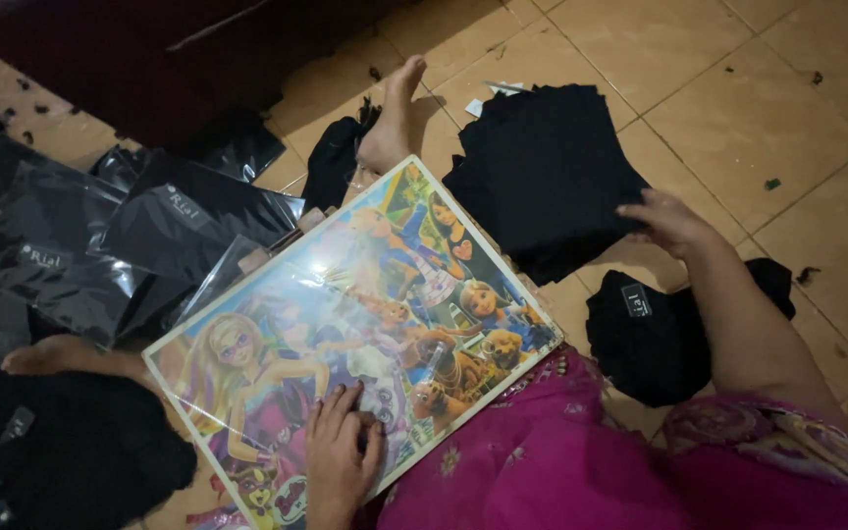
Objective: Folding black shirts using a cardboard template for uniform size and then placing each folded shirt into a plastic bag.
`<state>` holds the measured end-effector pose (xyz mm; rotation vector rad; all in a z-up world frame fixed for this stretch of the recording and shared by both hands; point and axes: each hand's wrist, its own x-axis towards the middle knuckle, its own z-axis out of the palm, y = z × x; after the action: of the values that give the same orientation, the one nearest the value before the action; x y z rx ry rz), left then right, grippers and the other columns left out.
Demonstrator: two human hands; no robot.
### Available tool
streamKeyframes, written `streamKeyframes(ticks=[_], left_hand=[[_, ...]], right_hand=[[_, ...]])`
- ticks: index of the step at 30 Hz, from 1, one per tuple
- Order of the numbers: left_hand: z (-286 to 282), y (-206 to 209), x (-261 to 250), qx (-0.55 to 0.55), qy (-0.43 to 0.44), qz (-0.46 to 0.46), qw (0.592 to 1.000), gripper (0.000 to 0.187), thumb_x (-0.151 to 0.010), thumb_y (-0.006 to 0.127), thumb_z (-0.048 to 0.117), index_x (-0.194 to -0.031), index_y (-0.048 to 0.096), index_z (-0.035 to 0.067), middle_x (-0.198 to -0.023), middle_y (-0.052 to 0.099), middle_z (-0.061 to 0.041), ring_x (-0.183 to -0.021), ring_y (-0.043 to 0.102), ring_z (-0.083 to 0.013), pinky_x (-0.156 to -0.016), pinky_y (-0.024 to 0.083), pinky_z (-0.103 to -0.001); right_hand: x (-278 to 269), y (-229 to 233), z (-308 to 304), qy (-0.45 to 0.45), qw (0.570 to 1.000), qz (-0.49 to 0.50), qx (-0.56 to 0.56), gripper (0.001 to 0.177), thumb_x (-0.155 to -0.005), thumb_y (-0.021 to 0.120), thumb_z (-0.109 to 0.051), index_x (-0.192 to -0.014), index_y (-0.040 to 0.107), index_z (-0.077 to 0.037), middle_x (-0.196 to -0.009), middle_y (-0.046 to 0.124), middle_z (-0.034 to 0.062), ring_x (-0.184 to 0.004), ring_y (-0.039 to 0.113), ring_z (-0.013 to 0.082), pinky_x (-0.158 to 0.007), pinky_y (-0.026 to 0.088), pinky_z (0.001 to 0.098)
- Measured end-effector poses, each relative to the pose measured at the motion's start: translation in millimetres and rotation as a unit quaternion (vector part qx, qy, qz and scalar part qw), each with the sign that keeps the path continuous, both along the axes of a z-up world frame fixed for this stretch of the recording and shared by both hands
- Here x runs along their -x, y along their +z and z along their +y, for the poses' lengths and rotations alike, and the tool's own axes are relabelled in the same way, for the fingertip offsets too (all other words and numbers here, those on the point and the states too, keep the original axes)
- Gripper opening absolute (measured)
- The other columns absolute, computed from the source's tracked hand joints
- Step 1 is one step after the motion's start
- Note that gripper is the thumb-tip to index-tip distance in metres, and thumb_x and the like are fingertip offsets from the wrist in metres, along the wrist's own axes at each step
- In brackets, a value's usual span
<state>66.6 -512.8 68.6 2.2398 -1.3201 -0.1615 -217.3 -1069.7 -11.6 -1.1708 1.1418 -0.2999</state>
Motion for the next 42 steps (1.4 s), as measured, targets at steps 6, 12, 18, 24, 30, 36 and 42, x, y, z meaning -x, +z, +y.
streamKeyframes(ticks=[6,12,18,24,30,36,42], left_hand=[[-2,2,1,-0.023,0.0,-0.01,1.0,0.021,-0.083,0.07,0.024,-0.098,0.066,0.01,-0.141,0.063,-0.008,-0.14,0.05,-0.0312,-0.12,0.03,-0.051],[2,0,-1,-0.014,-0.011,-0.063,0.998,0.029,-0.084,0.072,0.027,-0.108,0.066,0.012,-0.141,0.063,-0.007,-0.138,0.052,-0.0318,-0.116,0.034,-0.051],[4,23,7,0.01,-0.005,-0.016,1.0,0.025,-0.085,0.07,0.025,-0.105,0.069,0.01,-0.146,0.059,-0.01,-0.142,0.048,-0.033,-0.117,0.032,-0.05],[13,16,13,0.078,0.04,0.064,0.994,0.029,-0.087,0.066,0.02,-0.114,0.068,0.007,-0.141,0.062,-0.011,-0.14,0.049,-0.0376,-0.114,0.04,-0.049],[16,25,33,0.138,0.136,0.27,0.943,0.044,-0.09,0.059,0.011,-0.134,0.058,0.005,-0.143,0.062,-0.012,-0.137,0.055,-0.0293,-0.112,0.042,-0.041],[21,21,38,0.283,0.211,0.59,0.726,0.068,-0.099,0.04,0.041,-0.157,0.033,0.007,-0.159,0.044,-0.015,-0.117,0.059,-0.0248,-0.097,0.05,-0.036],[33,26,54,0.253,0.302,0.559,0.73,0.064,-0.098,0.049,0.03,-0.159,0.038,0.011,-0.129,0.043,-0.017,-0.108,0.036,-0.0264,-0.089,0.03,-0.04]], right_hand=[[-40,17,-8,0.003,0.99,0.12,0.076,0.049,-0.1,0.061,-0.028,-0.132,0.057,0.008,-0.131,0.062,0.0256,-0.114,0.063,0.0328,-0.098,0.048,0.0388],[-56,-3,-37,0.055,0.988,0.083,0.122,0.037,-0.1,0.058,-0.012,-0.134,0.057,0.002,-0.122,0.066,0.0164,-0.102,0.064,0.0242,-0.089,0.05,0.0331],[-49,60,5,0.018,0.995,-0.001,0.1,0.049,-0.104,0.046,-0.01,-0.152,0.04,-0.012,-0.144,0.051,0.013,-0.121,0.053,0.0221,-0.098,0.043,0.0293],[-46,141,61,0.007,0.992,-0.011,0.129,0.052,-0.105,0.044,-0.012,-0.156,0.037,-0.007,-0.146,0.049,0.0195,-0.123,0.052,0.0252,-0.098,0.039,0.0319],[-67,161,108,0.059,0.989,0.002,0.133,0.045,-0.102,0.053,-0.016,-0.143,0.049,0.003,-0.124,0.062,0.0202,-0.093,0.06,0.023,-0.081,0.047,0.0305],[-140,152,212,0.16,0.984,0.034,0.075,0.075,-0.086,0.064,-0.022,-0.152,0.039,0.001,-0.147,0.048,0.0187,-0.129,0.047,0.0267,-0.109,0.037,0.0385],[-173,69,271,0.401,0.899,0.065,0.165,0.069,-0.092,0.068,-0.032,-0.151,0.047,-0.004,-0.155,0.049,0.0171,-0.144,0.045,0.0295,-0.119,0.035,0.0414]])
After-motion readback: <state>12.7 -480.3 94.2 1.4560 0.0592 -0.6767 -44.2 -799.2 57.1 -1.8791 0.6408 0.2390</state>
